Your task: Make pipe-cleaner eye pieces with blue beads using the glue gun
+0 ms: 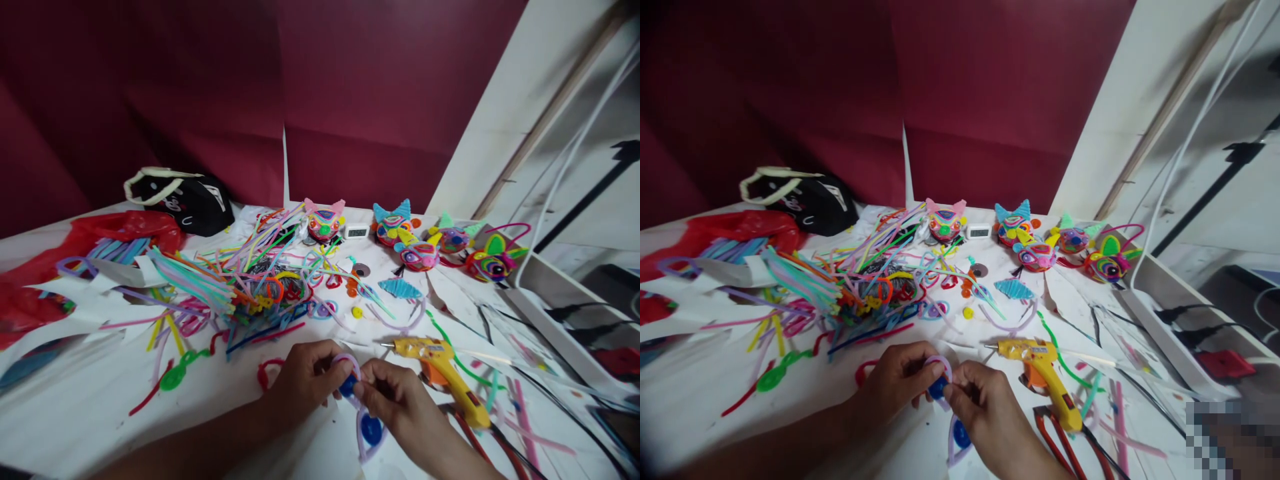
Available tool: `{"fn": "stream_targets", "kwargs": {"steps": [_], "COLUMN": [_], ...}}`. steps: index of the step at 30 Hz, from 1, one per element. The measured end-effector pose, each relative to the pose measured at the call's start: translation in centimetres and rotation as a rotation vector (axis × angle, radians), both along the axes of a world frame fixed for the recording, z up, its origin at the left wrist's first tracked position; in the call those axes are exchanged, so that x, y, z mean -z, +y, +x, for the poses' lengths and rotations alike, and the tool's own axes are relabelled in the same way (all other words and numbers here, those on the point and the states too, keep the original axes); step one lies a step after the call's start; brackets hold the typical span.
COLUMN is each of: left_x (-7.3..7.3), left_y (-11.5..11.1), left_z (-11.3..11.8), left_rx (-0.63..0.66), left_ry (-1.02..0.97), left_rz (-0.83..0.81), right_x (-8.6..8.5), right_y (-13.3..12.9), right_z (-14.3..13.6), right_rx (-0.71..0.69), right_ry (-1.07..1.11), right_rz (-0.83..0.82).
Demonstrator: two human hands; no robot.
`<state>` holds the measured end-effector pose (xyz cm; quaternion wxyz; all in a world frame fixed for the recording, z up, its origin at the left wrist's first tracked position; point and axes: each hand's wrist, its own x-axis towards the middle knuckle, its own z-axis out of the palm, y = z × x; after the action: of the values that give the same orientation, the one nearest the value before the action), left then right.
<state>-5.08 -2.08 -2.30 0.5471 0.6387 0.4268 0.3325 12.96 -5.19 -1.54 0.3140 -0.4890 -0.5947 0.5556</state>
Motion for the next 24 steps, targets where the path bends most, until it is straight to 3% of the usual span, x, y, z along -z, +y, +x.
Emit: {"fn": "stream_targets", "kwargs": {"steps": [11, 24], "left_x": [-0.88, -0.34], "left_y": [-0.33, -0.48], "left_z": [0.27, 0.35], "left_rx": [-0.018, -0.034], "left_ry": [0.018, 0.037], "left_rz": [-0.005, -0.005], "right_x": [-0.18, 0.19], "right_y": [-0.09, -0.17], "right_z": [-0.02, 0.17], "right_rx": [-0.012, -0.024], "right_ry": [-0.033, -0.073], "right_rz": [0.032, 0.118]}}
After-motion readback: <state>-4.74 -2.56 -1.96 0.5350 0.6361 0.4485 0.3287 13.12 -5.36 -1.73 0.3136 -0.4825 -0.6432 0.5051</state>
